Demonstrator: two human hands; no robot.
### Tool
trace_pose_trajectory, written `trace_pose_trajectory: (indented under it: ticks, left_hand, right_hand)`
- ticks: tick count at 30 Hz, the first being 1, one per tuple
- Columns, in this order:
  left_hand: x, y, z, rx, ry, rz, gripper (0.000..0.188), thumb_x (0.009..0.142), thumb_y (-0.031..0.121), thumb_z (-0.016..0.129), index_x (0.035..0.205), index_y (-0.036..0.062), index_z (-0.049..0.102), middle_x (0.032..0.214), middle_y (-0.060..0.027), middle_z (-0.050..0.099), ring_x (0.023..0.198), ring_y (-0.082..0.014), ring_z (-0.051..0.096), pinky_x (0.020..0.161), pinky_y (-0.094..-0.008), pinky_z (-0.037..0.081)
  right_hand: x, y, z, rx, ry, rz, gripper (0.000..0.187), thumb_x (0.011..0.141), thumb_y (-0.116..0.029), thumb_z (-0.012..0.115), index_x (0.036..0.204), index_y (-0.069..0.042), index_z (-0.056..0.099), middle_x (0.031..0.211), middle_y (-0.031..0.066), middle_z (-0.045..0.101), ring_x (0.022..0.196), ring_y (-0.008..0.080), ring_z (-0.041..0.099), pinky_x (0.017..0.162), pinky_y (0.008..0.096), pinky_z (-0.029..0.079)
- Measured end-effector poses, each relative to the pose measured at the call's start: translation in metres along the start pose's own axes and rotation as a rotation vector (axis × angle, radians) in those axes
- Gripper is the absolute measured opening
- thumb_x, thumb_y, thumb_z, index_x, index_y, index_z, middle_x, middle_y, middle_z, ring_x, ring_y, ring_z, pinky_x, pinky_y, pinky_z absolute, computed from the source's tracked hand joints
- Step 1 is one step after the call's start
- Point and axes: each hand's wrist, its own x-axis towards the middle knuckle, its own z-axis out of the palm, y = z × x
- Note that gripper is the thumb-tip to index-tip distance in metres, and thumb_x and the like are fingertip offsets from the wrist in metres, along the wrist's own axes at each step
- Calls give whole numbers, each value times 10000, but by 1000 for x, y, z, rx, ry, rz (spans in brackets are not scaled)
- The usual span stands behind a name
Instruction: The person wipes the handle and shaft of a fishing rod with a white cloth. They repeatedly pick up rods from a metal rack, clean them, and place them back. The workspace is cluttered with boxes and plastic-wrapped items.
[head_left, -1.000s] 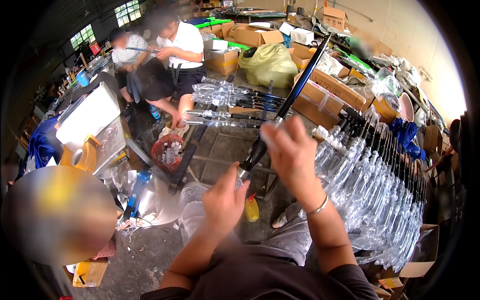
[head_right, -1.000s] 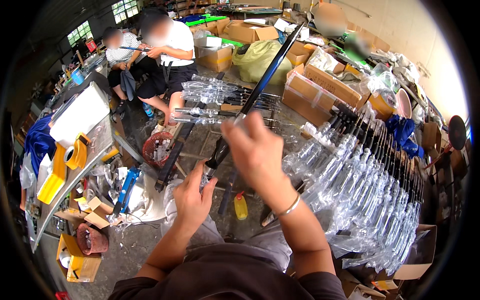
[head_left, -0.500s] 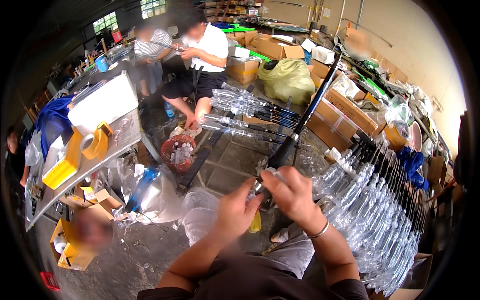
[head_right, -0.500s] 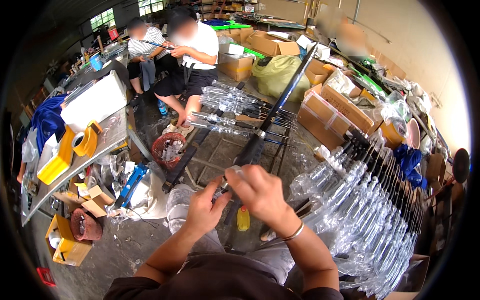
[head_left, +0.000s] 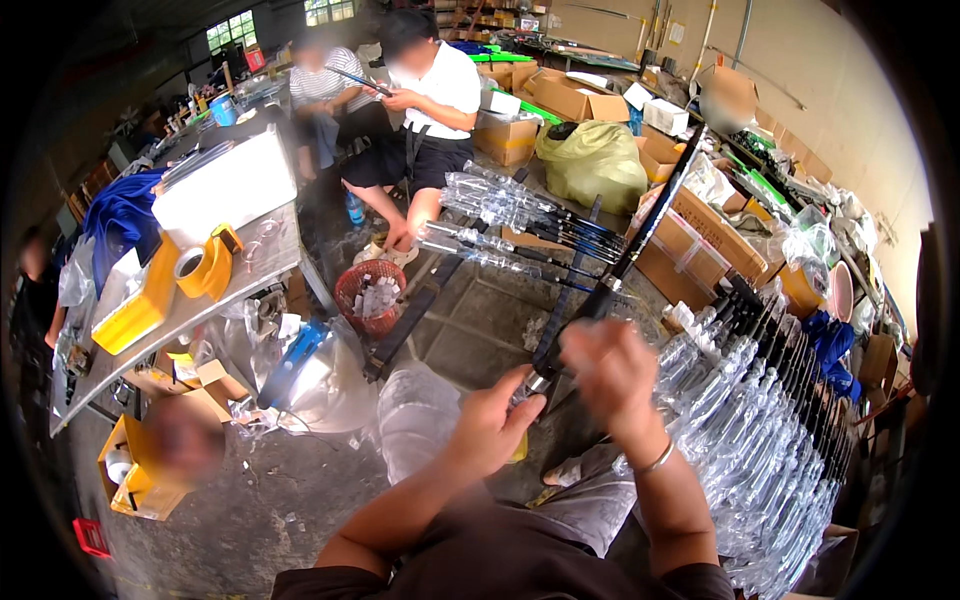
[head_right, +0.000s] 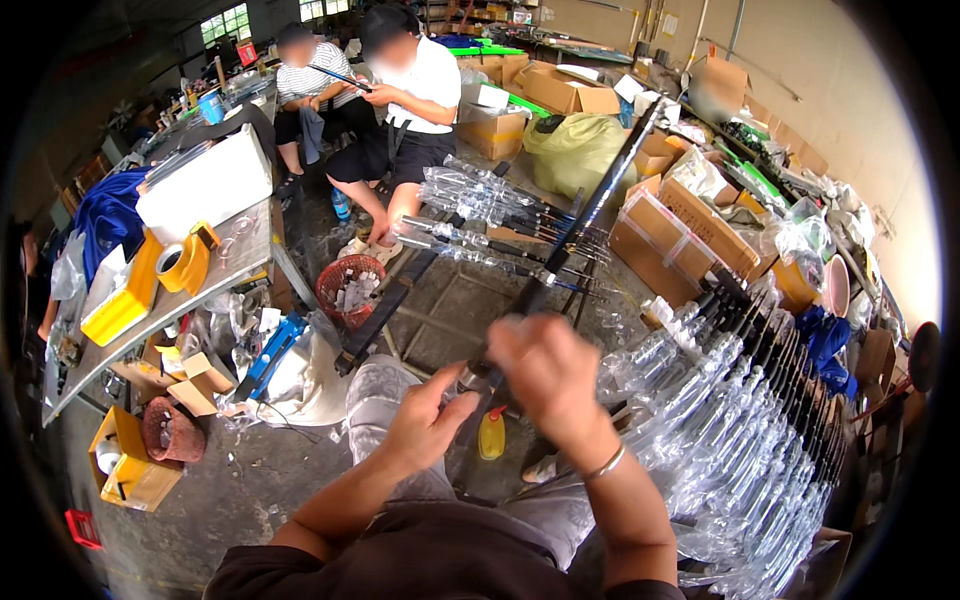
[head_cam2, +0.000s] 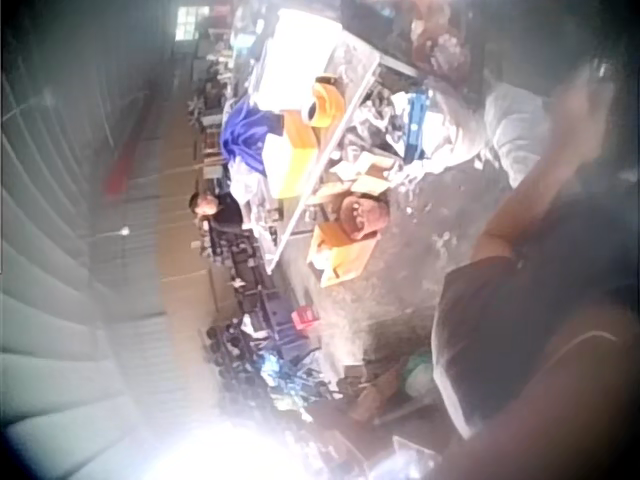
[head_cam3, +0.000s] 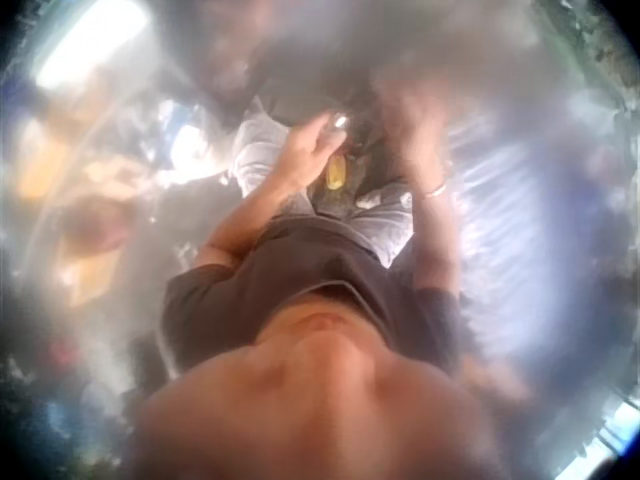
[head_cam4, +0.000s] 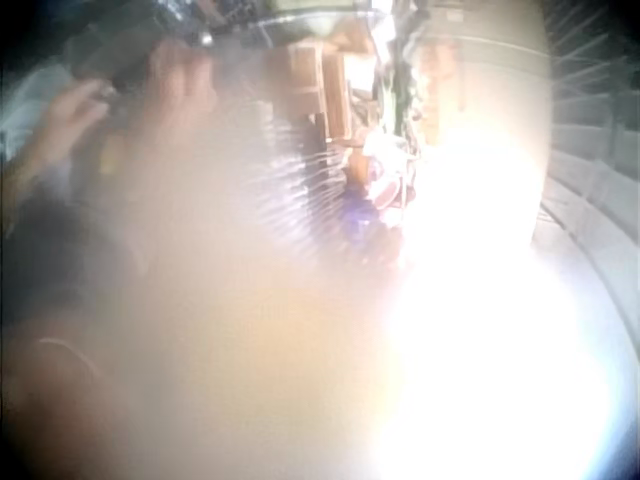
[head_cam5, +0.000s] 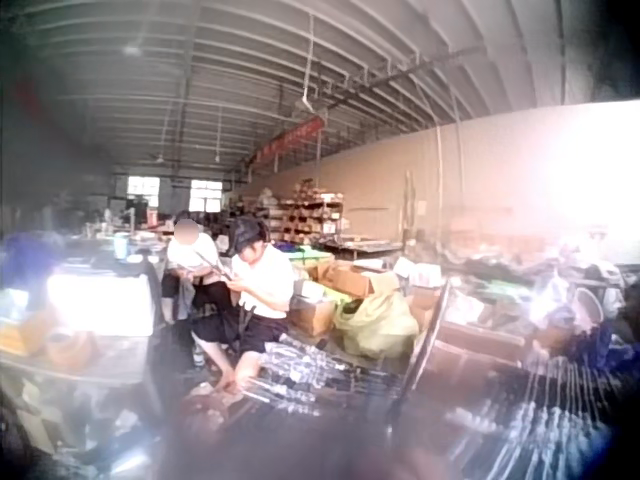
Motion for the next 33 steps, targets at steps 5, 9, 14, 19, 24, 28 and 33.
trace_pose_trajectory:
  ticks: [5, 9, 14, 19, 24, 28, 33]
  left_hand:
    - [-5, 17, -4, 16, -90, -104, 356, 929, 158, 628, 1257, 44, 551, 712, -72, 591, 615, -123, 552, 593, -287, 459]
    - [0, 6, 0, -29, -16, -10, 362, 934, 160, 625, 1267, 44, 544, 718, -66, 595, 620, -110, 554, 591, -282, 461]
    - [2, 18, -3, -34, -120, -188, 368, 945, 175, 617, 1279, 46, 534, 723, -34, 584, 629, -98, 549, 583, -271, 456]
    - [10, 14, -4, -88, -126, -130, 379, 948, 178, 613, 1289, 36, 524, 727, -38, 579, 646, -89, 550, 583, -271, 460]
    - [10, 22, -5, -127, -171, -301, 361, 955, 161, 593, 1277, 12, 524, 805, -37, 615, 691, -99, 567, 648, -272, 478]
    - [15, 14, -4, -217, -175, -289, 344, 964, 146, 568, 1267, -11, 521, 826, -20, 623, 710, -90, 563, 667, -265, 477]
    - [17, 16, -9, -348, -251, -451, 341, 969, 151, 565, 1262, -17, 519, 779, 21, 580, 656, -59, 509, 609, -234, 447]
  right_hand:
    - [6, 18, -6, -6, 131, 154, 242, 719, -26, 718, 957, -38, 676, 834, 71, 581, 667, 193, 626, 519, 290, 518]
    - [-10, -2, -2, 50, -44, -73, 304, 680, 56, 733, 964, -39, 677, 844, 95, 589, 652, 217, 625, 497, 302, 497]
    - [10, 25, -10, -94, 161, 151, 279, 695, -43, 737, 968, -52, 683, 835, 58, 583, 648, 187, 615, 503, 297, 502]
    - [-9, 12, -6, 38, -35, -32, 333, 660, 12, 736, 984, -43, 683, 845, 72, 597, 672, 206, 635, 520, 295, 517]
    - [-8, 18, 0, -15, 15, -34, 370, 636, 3, 731, 1000, -33, 674, 838, 70, 593, 665, 200, 634, 516, 293, 518]
    - [0, 25, -6, -2, 45, 18, 352, 646, -32, 733, 992, -32, 668, 846, 68, 591, 668, 191, 634, 522, 296, 527]
    - [-18, 14, 1, 122, -26, 17, 332, 656, 35, 778, 962, -40, 672, 859, 106, 600, 677, 237, 611, 530, 312, 492]
